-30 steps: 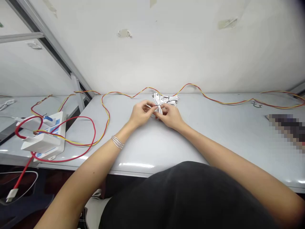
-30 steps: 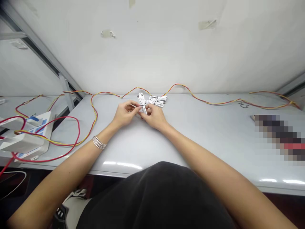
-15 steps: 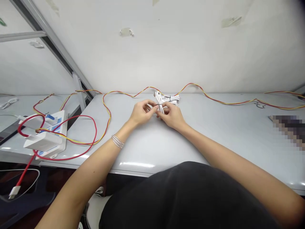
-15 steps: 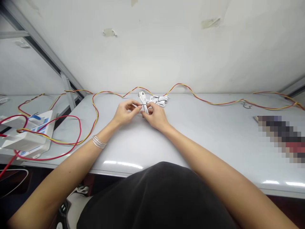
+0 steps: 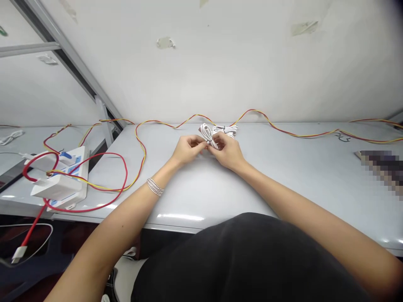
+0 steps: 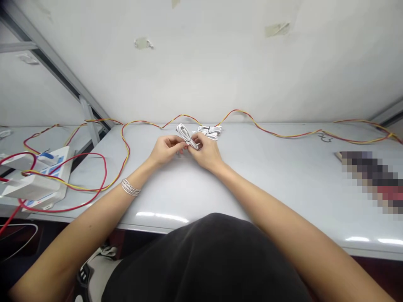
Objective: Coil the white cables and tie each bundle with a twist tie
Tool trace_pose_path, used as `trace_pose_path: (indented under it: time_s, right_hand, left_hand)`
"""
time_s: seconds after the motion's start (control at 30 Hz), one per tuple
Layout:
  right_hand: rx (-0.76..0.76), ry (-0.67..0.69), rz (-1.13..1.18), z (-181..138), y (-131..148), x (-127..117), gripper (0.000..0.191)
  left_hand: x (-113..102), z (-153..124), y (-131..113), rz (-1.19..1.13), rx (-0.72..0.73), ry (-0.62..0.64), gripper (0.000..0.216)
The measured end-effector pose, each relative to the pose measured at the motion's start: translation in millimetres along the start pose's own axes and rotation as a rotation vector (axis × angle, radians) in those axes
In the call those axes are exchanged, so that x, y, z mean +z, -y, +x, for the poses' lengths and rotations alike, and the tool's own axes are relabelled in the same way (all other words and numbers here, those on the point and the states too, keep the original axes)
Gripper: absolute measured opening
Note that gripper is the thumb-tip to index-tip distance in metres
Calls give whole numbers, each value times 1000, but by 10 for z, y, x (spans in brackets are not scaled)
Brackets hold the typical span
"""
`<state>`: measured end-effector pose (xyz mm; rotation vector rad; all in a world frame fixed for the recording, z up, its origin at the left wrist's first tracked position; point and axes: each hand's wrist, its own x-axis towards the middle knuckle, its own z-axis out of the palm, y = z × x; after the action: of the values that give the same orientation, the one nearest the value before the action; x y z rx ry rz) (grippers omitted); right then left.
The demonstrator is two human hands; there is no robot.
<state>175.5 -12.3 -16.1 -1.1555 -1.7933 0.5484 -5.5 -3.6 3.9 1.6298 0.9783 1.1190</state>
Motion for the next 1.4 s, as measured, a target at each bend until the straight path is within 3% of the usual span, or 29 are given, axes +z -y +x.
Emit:
trace_pose_path:
  time_s: [0.37,0.53,0.67,1.03,1.23,1.4]
  right_hand:
    - [6,141,166,14,37,-26,30]
    - [17,116,180,19,29,-18,33]
    - [8,120,172,17,22,-6,31]
    - [94,-54,126,39,-96,15,26]
    - [107,21,432,48,-98,22,37]
    - [324,135,632,95,-98,-94,52]
  left_hand:
    - [-88,0,36,535,204,-65,12]
    - [-130,5,36,651,264,-89,10]
    - [-161,8,35,689,284,-31,11]
    - [-87,-4,23,442,190,33,19]
    - [-92,4,22,220,72,100,28]
    - [-133,24,-3,79,-16,126,29]
